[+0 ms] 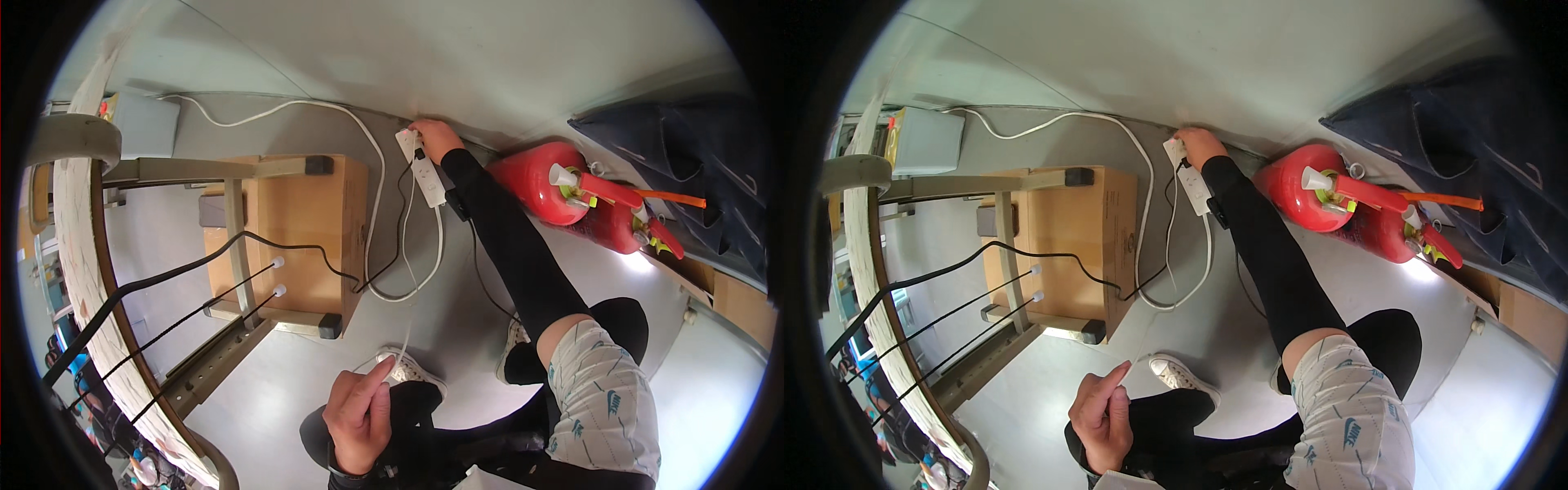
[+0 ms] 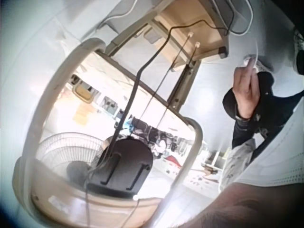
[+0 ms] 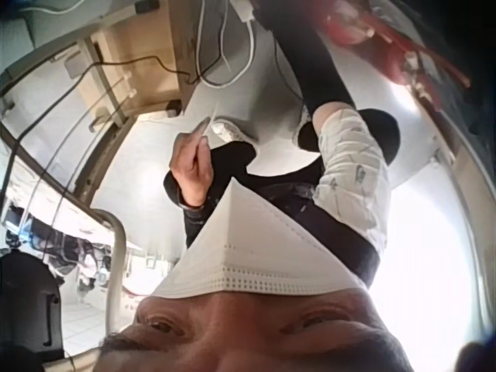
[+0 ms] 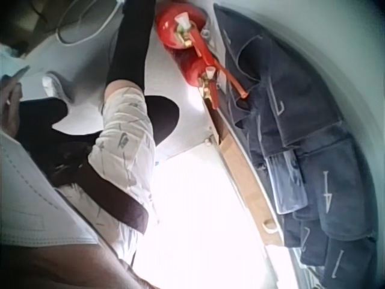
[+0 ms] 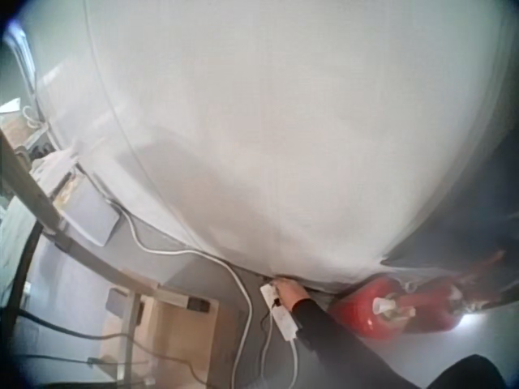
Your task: Cutting out paper components or pattern materials from a large box/sheet using scissors in a workshop environment.
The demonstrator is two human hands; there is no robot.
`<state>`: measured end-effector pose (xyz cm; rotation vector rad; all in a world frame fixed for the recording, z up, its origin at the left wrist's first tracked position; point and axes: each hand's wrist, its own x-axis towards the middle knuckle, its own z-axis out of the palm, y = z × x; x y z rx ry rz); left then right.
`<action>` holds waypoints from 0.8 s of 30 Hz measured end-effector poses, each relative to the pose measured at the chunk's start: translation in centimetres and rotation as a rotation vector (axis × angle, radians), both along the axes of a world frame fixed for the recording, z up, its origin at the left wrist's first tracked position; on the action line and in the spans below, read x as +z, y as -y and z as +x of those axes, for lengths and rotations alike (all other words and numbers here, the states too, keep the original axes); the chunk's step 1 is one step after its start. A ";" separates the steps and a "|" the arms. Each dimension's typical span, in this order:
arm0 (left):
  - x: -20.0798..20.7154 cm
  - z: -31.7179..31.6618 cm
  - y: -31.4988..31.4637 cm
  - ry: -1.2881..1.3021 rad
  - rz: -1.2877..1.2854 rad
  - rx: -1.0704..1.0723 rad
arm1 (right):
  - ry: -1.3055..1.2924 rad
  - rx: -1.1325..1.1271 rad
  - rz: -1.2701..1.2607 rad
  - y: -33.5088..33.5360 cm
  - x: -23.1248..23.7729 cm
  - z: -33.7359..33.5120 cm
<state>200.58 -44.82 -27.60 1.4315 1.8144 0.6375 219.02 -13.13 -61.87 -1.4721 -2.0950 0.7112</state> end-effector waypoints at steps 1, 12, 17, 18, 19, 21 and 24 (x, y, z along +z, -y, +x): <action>0.0 0.1 0.0 -0.001 0.004 0.000 | 0.069 0.027 -0.055 -0.1 0.1 -0.1; -0.2 0.7 -1.2 -0.025 0.035 -0.037 | 0.339 0.190 -0.031 -1.3 1.1 -1.1; -0.2 0.7 -1.9 -0.022 0.044 -0.047 | 0.361 0.076 -0.076 -1.5 0.8 -0.6; -0.3 0.7 -1.8 -0.026 0.038 -0.051 | 0.361 0.077 -0.077 -1.4 0.7 -0.9; -0.3 0.6 -2.0 -0.026 0.036 -0.050 | 0.382 0.084 -0.079 -1.3 0.7 -1.5; -0.2 0.6 -2.3 0.001 0.037 -0.046 | 0.407 0.093 -0.084 -1.4 0.2 -1.6; -0.5 0.7 -2.1 0.011 0.037 -0.075 | 0.390 0.186 -0.074 -1.8 -0.6 -1.3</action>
